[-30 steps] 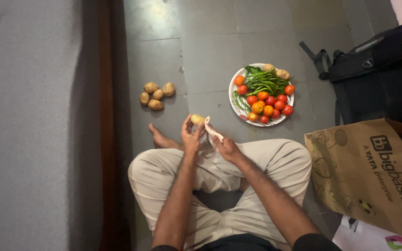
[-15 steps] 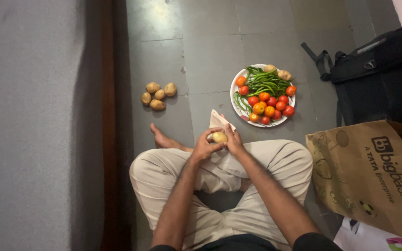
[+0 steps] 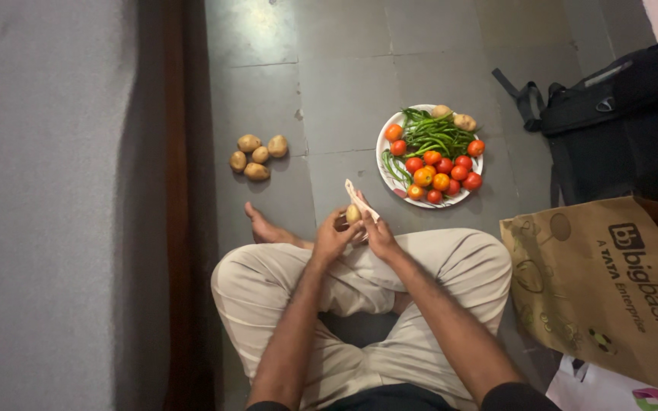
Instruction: The person sits on the floor and peels potatoes using a cloth. They handle the potatoes one at a time, rubbing them with the cloth to remove the skin, and place the peeled potatoes on a plate with other vegetables.
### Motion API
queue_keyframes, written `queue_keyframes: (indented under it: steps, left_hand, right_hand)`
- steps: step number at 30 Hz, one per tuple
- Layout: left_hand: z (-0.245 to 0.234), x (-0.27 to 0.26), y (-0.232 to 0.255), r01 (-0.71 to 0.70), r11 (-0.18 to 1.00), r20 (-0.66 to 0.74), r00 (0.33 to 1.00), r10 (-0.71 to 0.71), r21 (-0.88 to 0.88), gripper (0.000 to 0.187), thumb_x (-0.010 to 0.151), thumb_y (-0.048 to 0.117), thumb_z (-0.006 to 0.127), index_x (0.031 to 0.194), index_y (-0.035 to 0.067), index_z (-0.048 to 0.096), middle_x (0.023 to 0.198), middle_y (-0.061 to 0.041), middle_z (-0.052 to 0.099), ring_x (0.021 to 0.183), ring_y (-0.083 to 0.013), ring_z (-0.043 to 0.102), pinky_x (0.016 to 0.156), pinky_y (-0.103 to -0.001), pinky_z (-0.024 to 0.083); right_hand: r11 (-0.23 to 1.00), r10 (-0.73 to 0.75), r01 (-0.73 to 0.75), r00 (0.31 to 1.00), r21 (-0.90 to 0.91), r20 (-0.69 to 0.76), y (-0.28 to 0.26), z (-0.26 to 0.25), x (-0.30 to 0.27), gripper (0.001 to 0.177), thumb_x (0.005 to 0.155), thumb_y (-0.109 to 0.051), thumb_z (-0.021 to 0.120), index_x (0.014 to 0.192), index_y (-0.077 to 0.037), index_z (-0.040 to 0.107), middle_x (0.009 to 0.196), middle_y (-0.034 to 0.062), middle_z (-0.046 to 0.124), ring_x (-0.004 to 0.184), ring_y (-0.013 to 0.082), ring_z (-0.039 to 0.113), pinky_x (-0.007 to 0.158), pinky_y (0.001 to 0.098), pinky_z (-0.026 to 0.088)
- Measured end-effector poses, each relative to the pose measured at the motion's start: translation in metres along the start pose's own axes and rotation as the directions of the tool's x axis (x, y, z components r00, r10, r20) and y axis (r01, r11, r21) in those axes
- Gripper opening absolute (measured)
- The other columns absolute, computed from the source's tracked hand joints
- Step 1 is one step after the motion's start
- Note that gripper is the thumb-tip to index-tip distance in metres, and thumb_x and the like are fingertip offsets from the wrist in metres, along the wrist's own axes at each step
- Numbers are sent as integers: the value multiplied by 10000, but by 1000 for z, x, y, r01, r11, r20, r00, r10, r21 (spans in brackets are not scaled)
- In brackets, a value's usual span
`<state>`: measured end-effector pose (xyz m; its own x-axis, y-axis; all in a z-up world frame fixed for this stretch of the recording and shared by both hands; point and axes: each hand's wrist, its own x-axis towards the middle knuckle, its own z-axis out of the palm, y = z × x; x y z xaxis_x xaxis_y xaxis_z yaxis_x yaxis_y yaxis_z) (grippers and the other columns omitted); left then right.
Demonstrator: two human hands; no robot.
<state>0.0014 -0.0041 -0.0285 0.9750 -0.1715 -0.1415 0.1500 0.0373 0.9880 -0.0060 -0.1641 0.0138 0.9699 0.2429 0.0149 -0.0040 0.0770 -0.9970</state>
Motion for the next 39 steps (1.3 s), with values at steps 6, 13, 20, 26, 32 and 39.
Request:
queue_keyframes:
  steps: [6,13,20,26,32,39]
  left_hand:
    - [-5,15,-29,-12,966,-66,998,-6,-257,483,982,242,712,1396,34,575,1142,-117,727,972,-176,693,794,-309,588]
    - [-16,25,-25,-21,894,-293,948,-125,-448,520,1004,372,625,1418,98,472,1096,-104,708,916,-201,697,721,-309,591]
    - [-18,20,-21,-61,921,-314,947,-69,-385,504,1027,386,597,1426,102,480,1141,-134,697,949,-197,694,764,-320,600]
    - [-10,19,-24,-8,918,-99,995,-34,-395,482,1078,392,517,1432,66,538,1251,-115,664,1065,-207,675,865,-338,595]
    - [-4,0,2,-224,974,1,975,224,-17,544,1134,353,474,1580,47,421,1455,-171,573,1278,-224,581,1033,-354,485]
    - [-11,-5,20,24,977,-341,939,52,213,401,1051,279,607,1395,83,673,1195,-166,784,969,-205,764,849,-328,594]
  right_hand:
    - [952,-137,146,989,-269,53,-10,8,-3,659,1122,-416,373,1596,37,304,1675,214,322,1568,302,270,1259,375,210]
    - [911,-108,167,979,-377,173,-45,22,-13,615,1106,-405,405,1569,-1,391,1675,196,331,1570,301,286,1253,386,239]
    - [848,-71,181,970,-498,232,-66,28,-20,658,1091,-441,417,1594,-26,332,1691,192,260,1573,308,252,1246,379,251]
    - [884,-205,237,971,-403,120,-34,17,-13,643,1124,-395,391,1599,31,305,1697,236,246,1589,339,219,1268,390,205]
    - [998,-41,35,994,-57,-104,21,-2,5,671,1112,-440,394,1553,65,365,1612,184,413,1490,247,382,1221,359,287]
    - [916,363,-336,927,221,-97,28,-10,4,646,1062,-535,437,1167,46,701,959,107,775,800,188,737,713,318,594]
